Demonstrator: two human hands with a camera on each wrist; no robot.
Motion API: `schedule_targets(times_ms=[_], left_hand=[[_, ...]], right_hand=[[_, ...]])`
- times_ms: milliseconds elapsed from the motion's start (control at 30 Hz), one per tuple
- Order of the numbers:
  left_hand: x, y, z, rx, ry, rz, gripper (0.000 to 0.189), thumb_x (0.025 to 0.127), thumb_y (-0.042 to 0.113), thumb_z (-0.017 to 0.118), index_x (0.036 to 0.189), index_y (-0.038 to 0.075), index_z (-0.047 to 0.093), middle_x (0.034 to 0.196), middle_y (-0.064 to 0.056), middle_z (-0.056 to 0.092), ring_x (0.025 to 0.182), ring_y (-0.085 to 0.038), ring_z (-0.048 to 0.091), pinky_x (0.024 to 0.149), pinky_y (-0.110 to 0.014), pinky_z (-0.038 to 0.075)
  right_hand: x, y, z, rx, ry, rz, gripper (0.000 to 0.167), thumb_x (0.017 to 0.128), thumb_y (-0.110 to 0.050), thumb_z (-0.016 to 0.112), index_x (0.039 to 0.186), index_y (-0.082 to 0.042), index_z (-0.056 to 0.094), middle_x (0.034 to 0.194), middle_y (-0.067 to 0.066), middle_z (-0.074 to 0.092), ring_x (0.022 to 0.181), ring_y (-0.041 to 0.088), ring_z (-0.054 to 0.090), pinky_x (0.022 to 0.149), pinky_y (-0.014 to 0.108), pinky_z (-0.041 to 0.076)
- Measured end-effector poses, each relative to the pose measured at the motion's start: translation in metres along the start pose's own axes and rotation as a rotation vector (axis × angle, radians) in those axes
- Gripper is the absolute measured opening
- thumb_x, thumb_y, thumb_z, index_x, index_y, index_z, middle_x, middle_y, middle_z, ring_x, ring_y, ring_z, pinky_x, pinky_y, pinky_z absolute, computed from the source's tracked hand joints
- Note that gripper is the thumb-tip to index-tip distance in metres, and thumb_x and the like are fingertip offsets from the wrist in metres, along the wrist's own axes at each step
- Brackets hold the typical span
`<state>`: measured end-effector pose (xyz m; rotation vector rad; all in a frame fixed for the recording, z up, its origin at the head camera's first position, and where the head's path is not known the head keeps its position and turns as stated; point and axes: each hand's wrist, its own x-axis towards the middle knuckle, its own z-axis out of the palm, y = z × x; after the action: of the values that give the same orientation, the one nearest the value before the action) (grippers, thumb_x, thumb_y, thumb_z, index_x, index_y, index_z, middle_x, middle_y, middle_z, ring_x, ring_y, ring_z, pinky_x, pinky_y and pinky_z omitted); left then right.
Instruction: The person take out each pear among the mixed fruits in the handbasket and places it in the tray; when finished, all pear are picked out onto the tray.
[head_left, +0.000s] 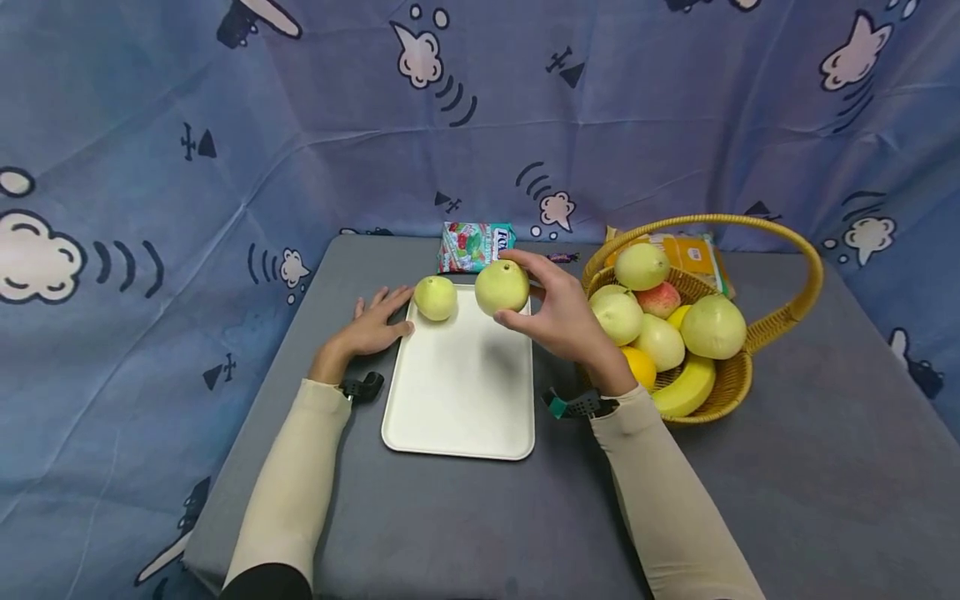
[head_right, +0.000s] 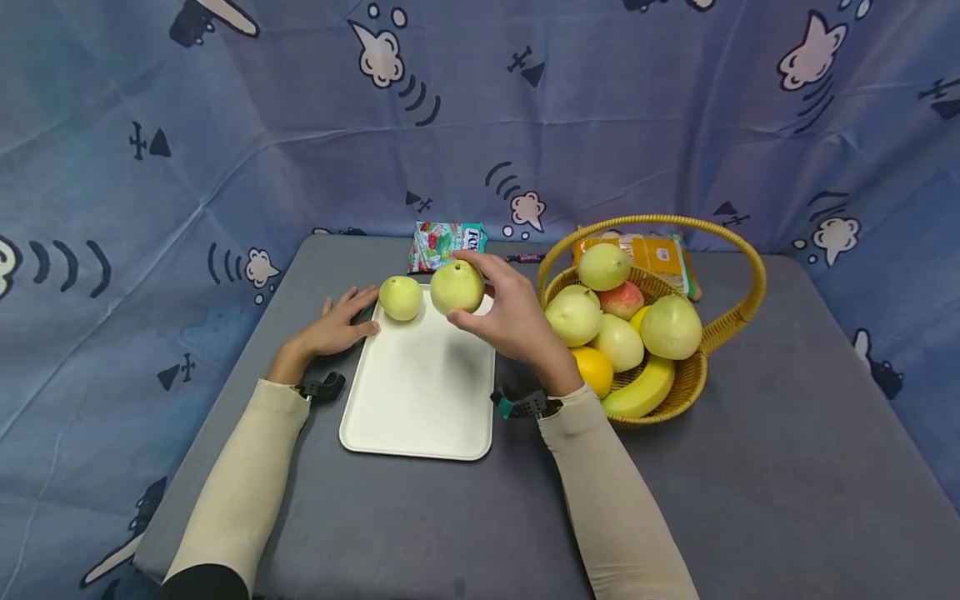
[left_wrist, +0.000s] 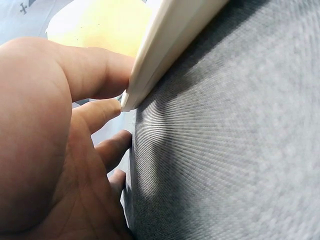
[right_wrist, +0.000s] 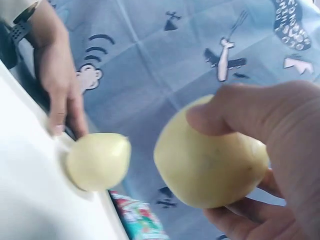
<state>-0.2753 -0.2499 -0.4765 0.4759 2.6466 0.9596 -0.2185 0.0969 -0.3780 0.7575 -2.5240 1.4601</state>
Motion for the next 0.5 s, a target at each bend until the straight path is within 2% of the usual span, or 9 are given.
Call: schedule_targets(times_ms=[267,500], left_hand=[[0.002,0.002,-0.002,0.015,-0.013,-0.014,0.074,0.114,0.031,0.055,0.178,0.017,0.021,0.185,-0.016,0.013,0.171,-0.044,-0.007,0.130,-0.070,-0.021],[0.001,0.002,-0.001,0.007,-0.011,-0.012,0.074,0.113,0.031,0.055,0.177,0.016,0.021,0.185,-0.016,0.013,0.171,-0.044,-0.006,0.130,-0.070,-0.021]], right_hand=[[0.015,0.030,0.033,0.004,0.052,0.072,0.081,0.089,-0.008,0.090,0.160,-0.008,0.053,0.156,0.017,0.059,0.134,0.035,0.064,0.114,0.052,0.056],[0.025,0.052,0.056,0.007,0.052,0.152,0.079,0.088,-0.008,0.090,0.159,-0.007,0.055,0.154,0.019,0.060,0.138,0.036,0.062,0.114,0.049,0.057]])
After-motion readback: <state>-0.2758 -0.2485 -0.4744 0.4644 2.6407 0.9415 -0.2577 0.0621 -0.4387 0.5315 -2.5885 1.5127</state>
